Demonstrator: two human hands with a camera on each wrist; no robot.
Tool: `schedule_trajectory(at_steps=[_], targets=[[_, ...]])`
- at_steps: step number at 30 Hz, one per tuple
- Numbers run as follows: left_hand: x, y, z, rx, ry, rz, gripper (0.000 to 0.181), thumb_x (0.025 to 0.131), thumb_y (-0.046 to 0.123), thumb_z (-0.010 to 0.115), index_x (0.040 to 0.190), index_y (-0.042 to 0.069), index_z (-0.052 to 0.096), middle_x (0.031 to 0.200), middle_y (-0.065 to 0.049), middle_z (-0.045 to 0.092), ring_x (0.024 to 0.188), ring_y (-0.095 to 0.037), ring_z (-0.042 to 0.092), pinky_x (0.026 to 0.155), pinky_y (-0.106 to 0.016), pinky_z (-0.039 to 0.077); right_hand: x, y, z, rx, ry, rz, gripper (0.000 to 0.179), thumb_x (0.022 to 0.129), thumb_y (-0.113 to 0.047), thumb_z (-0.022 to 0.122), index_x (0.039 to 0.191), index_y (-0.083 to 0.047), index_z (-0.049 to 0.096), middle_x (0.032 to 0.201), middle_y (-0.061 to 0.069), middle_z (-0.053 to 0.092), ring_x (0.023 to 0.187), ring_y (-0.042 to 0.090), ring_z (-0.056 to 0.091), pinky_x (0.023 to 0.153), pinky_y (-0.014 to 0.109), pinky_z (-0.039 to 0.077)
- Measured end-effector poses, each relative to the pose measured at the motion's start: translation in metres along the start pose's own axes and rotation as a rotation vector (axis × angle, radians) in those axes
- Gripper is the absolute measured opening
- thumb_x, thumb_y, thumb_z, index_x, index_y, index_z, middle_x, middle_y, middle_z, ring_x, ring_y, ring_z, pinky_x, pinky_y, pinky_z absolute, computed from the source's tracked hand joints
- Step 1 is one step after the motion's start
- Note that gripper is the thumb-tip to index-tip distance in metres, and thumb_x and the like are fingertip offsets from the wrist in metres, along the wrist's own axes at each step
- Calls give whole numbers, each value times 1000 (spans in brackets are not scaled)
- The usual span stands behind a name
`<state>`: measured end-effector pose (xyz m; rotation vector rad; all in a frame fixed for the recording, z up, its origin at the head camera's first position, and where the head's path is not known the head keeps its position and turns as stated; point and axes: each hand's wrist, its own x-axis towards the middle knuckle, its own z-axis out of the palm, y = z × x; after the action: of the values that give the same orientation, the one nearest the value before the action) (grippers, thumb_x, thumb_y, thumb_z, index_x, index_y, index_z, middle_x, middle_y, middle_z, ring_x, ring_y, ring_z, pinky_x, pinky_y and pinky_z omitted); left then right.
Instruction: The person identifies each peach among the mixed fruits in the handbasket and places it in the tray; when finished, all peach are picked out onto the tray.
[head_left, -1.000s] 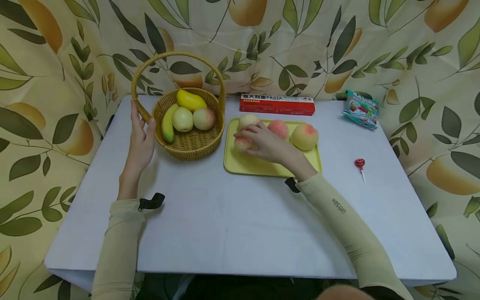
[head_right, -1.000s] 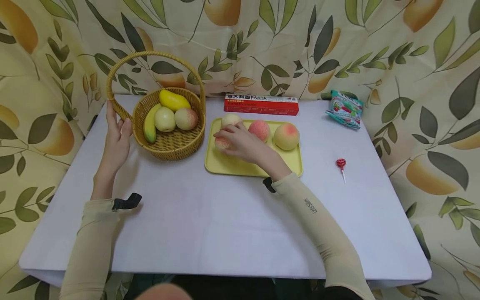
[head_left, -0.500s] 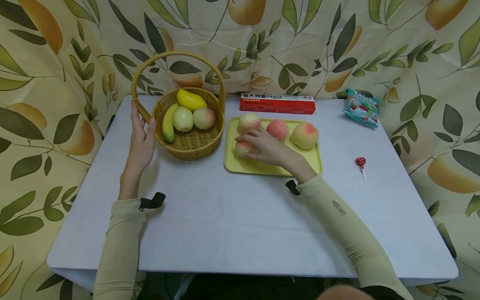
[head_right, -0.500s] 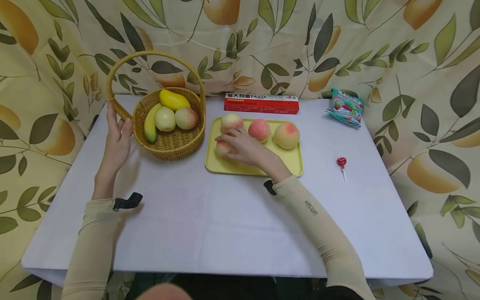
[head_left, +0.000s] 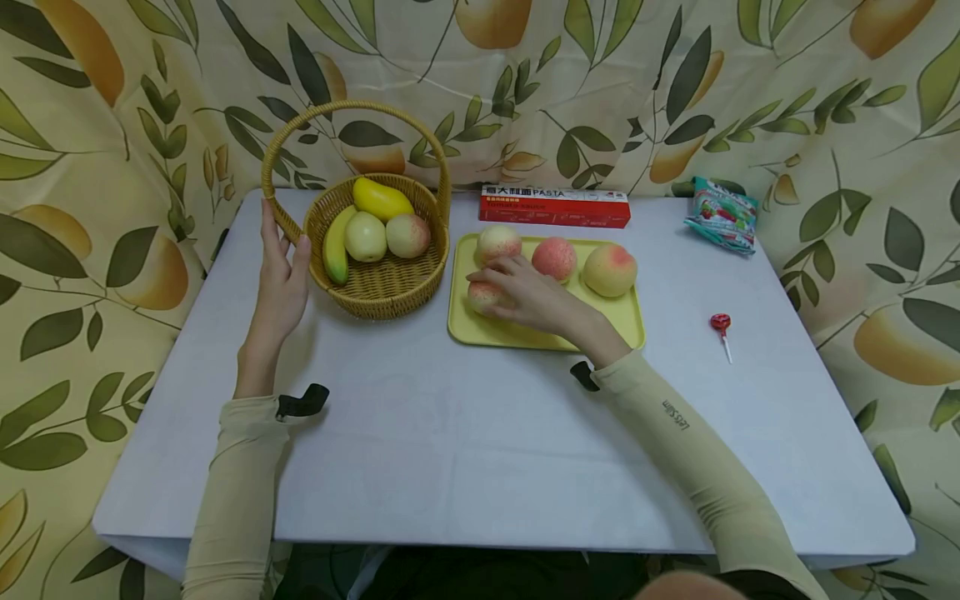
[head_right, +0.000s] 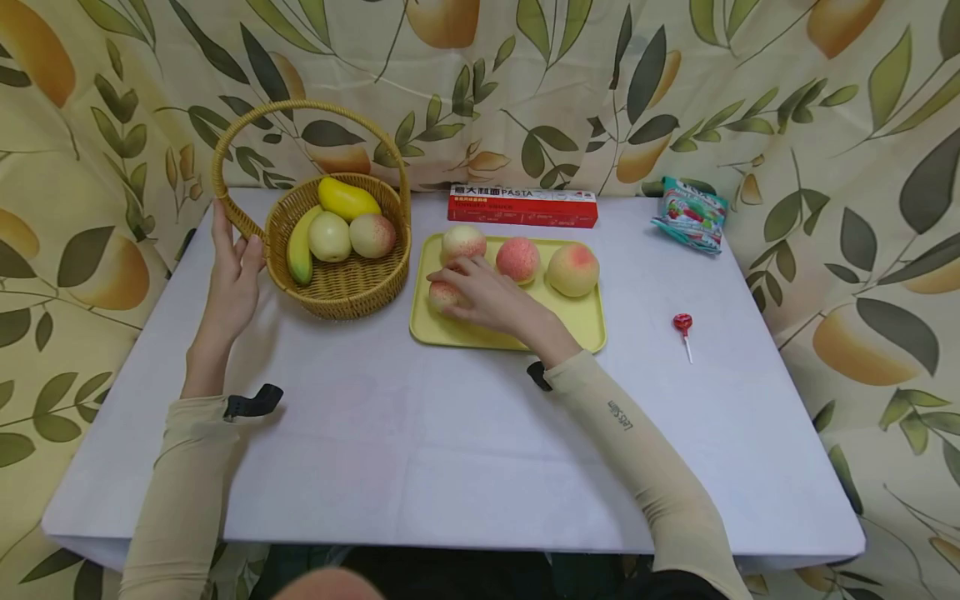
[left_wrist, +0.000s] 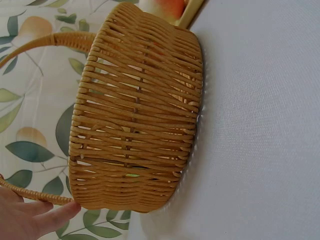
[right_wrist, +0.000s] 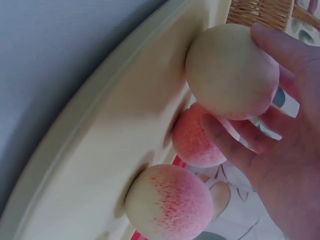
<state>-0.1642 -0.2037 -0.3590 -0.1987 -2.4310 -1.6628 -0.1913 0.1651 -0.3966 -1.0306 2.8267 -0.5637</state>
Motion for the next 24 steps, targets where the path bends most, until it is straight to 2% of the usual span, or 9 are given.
schedule_trajectory(at_steps=[8,16,19,24], targets=[[0,-1,0,-2,1,-1,78,111,39,39,165,17,-12,174,0,-14,160,-39,11,131,-53,13,-3,1,3,-4,12,-28,59,97,-38,71,150,-21,52,149,8,49,142,26,41,118,47,41],[-1,-2,-1,-6,-6,-9,79,110,42,38,165,20,-13,174,1,-14,160,-40,11,131,-55,14,-4,0,2,-9,16,-26,64,97,-40,71,153,-20,48,152,9,47,143,25,41,120,48,39],[-1,-3,-1,-10,-7,-8,79,110,43,39,165,20,-14,174,2,-14,160,-40,11,130,-55,14,-3,0,1,-5,25,-17,69,97,-42,69,157,-21,41,160,12,40,151,29,34,123,54,35],[0,-3,0,-12,-2,4,79,110,42,39,165,20,-13,174,2,-14,160,-39,10,131,-53,11,1,-2,-2,-46,50,-3,76,99,-51,62,162,-25,28,173,14,15,161,38,11,127,64,19]])
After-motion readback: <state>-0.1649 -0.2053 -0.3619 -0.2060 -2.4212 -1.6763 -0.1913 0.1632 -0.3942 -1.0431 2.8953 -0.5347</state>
